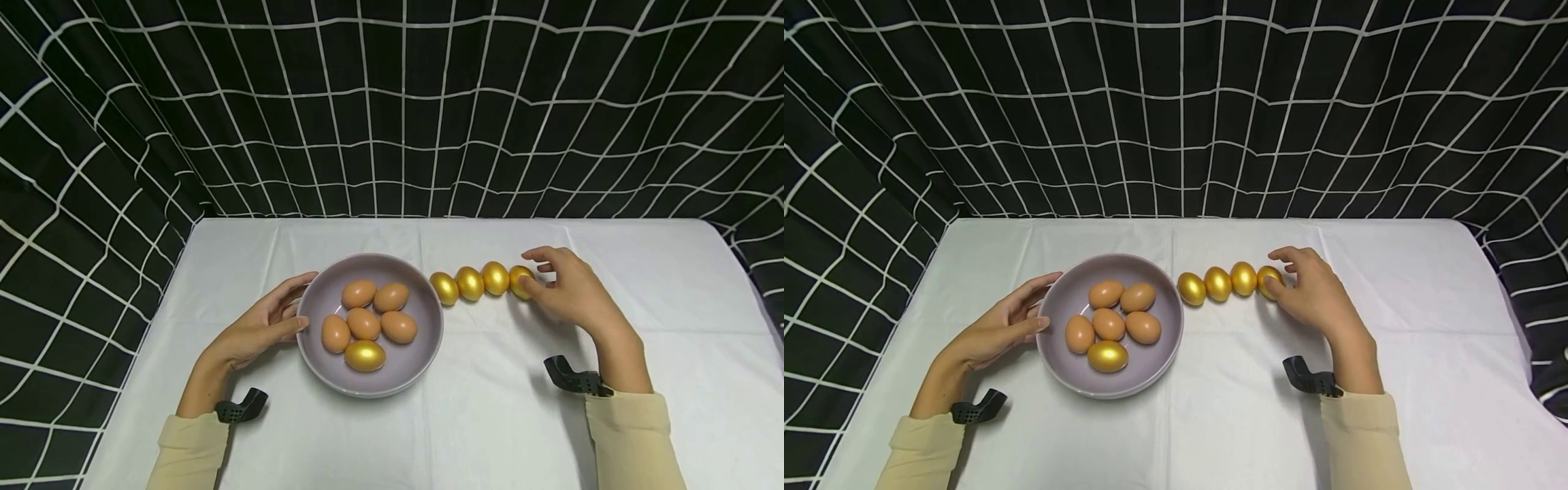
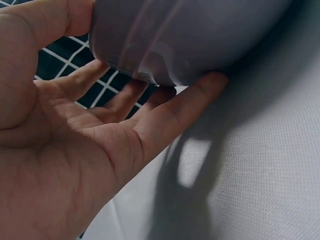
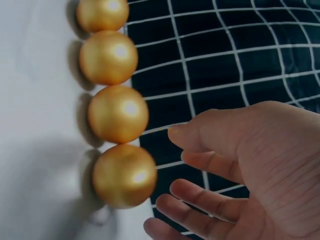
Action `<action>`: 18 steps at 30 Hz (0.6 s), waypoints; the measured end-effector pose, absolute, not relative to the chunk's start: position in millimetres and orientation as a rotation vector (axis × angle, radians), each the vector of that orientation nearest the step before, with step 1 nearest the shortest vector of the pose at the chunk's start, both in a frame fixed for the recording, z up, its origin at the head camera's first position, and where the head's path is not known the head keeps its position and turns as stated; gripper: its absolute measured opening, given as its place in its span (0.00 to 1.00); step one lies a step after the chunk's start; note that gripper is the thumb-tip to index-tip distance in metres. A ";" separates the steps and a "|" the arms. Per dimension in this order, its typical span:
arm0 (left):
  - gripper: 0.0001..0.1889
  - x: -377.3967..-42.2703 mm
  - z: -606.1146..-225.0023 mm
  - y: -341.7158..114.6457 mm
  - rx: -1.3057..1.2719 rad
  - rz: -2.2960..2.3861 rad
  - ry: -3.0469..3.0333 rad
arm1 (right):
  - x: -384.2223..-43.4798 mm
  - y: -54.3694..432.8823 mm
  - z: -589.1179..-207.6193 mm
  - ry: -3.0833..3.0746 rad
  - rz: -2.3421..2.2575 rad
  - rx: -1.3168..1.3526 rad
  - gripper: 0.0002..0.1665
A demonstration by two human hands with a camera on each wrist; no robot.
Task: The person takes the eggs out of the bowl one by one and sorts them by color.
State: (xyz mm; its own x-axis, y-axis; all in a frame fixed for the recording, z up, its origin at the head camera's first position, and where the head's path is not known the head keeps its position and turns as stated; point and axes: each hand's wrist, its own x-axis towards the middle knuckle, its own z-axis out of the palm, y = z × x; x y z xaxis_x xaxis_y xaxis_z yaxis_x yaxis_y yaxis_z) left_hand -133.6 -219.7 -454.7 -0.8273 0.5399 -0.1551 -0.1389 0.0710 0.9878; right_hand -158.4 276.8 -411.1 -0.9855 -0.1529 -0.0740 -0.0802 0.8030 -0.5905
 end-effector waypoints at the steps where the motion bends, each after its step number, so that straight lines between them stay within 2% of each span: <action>1: 0.39 -133.6 -454.9 -219.7 0.399 1.807 1.864 | -156.9 276.0 -408.7 2.877 -0.941 -0.196 0.28; 8: 0.39 -136.5 -458.1 -212.6 0.407 1.811 1.840 | -145.2 266.5 -389.2 2.977 -0.976 -0.316 0.25; 18: 0.39 -133.6 -453.4 -220.6 0.396 1.797 1.876 | -139.3 211.9 -379.6 2.861 -1.290 -0.575 0.18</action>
State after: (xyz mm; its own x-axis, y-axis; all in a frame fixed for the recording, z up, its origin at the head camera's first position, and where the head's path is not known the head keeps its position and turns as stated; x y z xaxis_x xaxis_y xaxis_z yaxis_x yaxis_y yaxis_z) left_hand -133.6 -220.6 -453.4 -0.8284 0.5374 -0.1582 -0.1347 0.0831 0.9874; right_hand -139.3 211.9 -379.6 -0.9338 -0.3033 0.1898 -0.3430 0.6080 -0.7160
